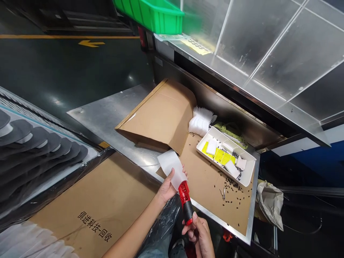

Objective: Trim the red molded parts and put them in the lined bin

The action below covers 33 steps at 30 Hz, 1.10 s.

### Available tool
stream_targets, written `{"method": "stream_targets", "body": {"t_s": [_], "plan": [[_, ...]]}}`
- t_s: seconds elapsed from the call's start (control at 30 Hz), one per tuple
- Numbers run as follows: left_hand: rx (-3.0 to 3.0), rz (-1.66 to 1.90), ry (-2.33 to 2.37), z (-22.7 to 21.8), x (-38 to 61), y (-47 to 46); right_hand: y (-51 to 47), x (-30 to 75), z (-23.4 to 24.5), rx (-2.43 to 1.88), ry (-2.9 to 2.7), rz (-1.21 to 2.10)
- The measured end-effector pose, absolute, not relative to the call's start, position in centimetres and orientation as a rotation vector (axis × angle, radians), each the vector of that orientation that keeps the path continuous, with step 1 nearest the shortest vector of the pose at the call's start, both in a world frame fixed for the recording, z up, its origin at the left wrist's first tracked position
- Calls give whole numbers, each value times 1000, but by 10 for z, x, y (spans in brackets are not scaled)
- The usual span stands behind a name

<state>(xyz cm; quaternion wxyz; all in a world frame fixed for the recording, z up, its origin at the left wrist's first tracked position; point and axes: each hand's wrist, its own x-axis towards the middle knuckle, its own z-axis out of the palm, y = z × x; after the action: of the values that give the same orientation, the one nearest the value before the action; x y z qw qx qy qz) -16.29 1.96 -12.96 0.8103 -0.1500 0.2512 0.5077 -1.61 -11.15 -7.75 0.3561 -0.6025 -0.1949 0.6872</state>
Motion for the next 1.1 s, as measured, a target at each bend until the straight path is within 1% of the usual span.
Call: {"method": "stream_targets", "body": {"t_s": [0.17,0.3,0.37,0.43,0.5,0.53,0.6,0.77,0.83,0.9,1.0,1.1], "plan": [[-318,970,468,-123,-145,-8,-106,-23,-75,-1543,-569,1718],[-371,898,429,-118,-134,-29,-103,-21,-75,-1696,-822,1631],[-414,871,417,-116,-131,-36,-103,-14,-72,-1858,-1018,1420],[-457,847,409,-116,-130,-41,-104,-5,-66,-1988,-1230,1038],[-487,833,404,-118,-130,-45,-104,1,-59,-1988,-1441,657],[-497,830,402,-119,-130,-48,-103,2,-56,-1937,-1545,526],[-506,834,400,-121,-129,-53,-98,1,-52,-1806,-1747,373],[-477,832,374,-125,-131,-68,-87,-13,-55,-1621,-2130,118],[-452,831,373,-127,-137,-77,-88,-17,-57,-1522,-2235,60],[-435,861,390,-131,-147,-90,-91,-19,-59,-1416,-2318,95],[-441,964,477,-143,-166,-118,-98,-19,-66,-1271,-2374,294],[-509,1134,632,-161,-191,-157,-105,-17,-85,-1183,-2324,454]]}}
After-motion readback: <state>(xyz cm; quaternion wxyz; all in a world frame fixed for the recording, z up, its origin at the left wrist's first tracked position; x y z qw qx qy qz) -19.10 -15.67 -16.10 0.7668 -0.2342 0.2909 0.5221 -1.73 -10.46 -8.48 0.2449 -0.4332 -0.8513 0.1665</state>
